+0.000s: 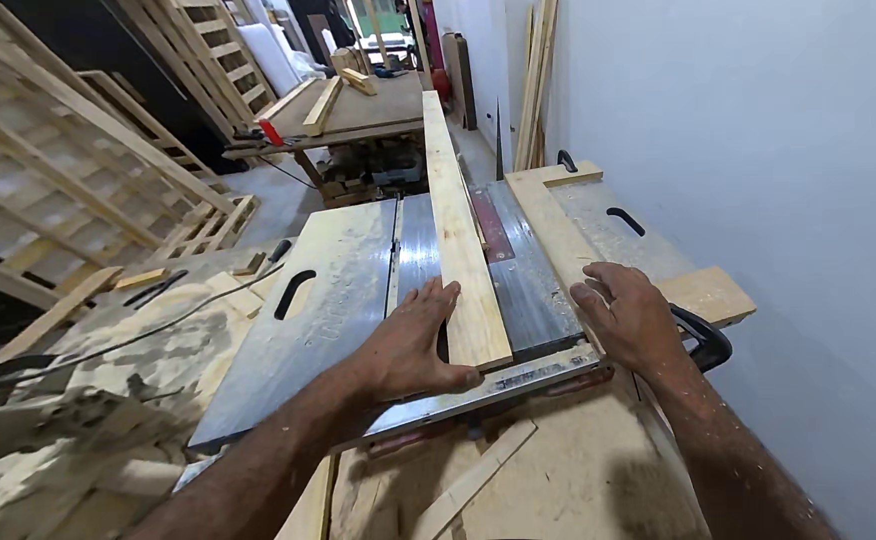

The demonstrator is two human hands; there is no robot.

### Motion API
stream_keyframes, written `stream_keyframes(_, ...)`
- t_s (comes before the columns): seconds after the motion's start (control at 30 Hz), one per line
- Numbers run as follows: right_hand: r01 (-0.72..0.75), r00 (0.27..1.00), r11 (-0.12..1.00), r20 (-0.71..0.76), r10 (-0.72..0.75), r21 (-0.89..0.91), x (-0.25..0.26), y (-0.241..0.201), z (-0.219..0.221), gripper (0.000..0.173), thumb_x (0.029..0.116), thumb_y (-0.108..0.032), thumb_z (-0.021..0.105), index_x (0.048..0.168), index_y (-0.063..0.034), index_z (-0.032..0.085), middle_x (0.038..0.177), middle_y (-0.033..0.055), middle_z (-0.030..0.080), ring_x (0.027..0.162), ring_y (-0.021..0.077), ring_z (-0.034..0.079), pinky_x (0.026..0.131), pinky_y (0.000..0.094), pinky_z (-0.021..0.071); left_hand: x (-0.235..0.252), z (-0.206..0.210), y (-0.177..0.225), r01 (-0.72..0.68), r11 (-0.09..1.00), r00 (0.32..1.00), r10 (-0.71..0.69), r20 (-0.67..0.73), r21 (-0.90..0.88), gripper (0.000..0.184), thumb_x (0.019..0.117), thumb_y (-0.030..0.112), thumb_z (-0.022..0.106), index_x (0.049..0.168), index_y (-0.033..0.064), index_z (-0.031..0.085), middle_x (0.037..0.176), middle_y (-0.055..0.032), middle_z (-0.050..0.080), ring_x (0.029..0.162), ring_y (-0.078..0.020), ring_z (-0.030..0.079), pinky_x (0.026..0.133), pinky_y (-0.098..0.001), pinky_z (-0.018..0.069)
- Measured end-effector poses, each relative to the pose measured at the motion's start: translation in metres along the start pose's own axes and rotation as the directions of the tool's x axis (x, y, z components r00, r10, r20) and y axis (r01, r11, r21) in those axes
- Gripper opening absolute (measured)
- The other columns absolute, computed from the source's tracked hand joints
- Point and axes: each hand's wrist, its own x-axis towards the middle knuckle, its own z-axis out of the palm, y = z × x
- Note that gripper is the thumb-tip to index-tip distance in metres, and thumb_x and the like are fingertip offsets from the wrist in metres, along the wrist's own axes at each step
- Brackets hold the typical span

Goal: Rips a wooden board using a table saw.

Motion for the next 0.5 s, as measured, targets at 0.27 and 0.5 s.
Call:
stream_keyframes(0.27, -0.014, 1.000, 1.000, 0.014, 0.014, 0.018, 0.001, 0.001, 0.000, 0.073, 0.1001, -0.071, 0.037, 0.125, -0.0113, 0.071, 0.123, 0.0072, 0.071, 0.111, 0.0268, 0.067, 0.093, 0.0499, 0.0556, 0.027, -0.007, -0.018, 0.027, 0.999, 0.999, -0.027, 0.022, -0.019, 0.137, 0.0610, 0.092, 0.062, 0.163, 0.0076, 0.026, 0.166, -0.0137, 0.032, 0.157, -0.0302, 0.020, 0.127, -0.0559, 0.0165)
stream_keyframes(0.5, -0.007, 1.000, 1.000, -0.007, 0.007, 0.009, 0.002, 0.002, 0.002, 0.072, 0.0998, -0.070, 0.039, 0.123, -0.0112, 0.072, 0.121, 0.0059, 0.072, 0.110, 0.0240, 0.068, 0.093, 0.0477, 0.0562, 0.048, -0.010, -0.036, 0.007, 1.000, 1.000, -0.007, 0.002, -0.010, 0.134, 0.0627, 0.087, 0.066, 0.162, 0.0064, 0.027, 0.166, -0.0129, 0.033, 0.157, -0.0289, 0.021, 0.128, -0.0550, 0.0143)
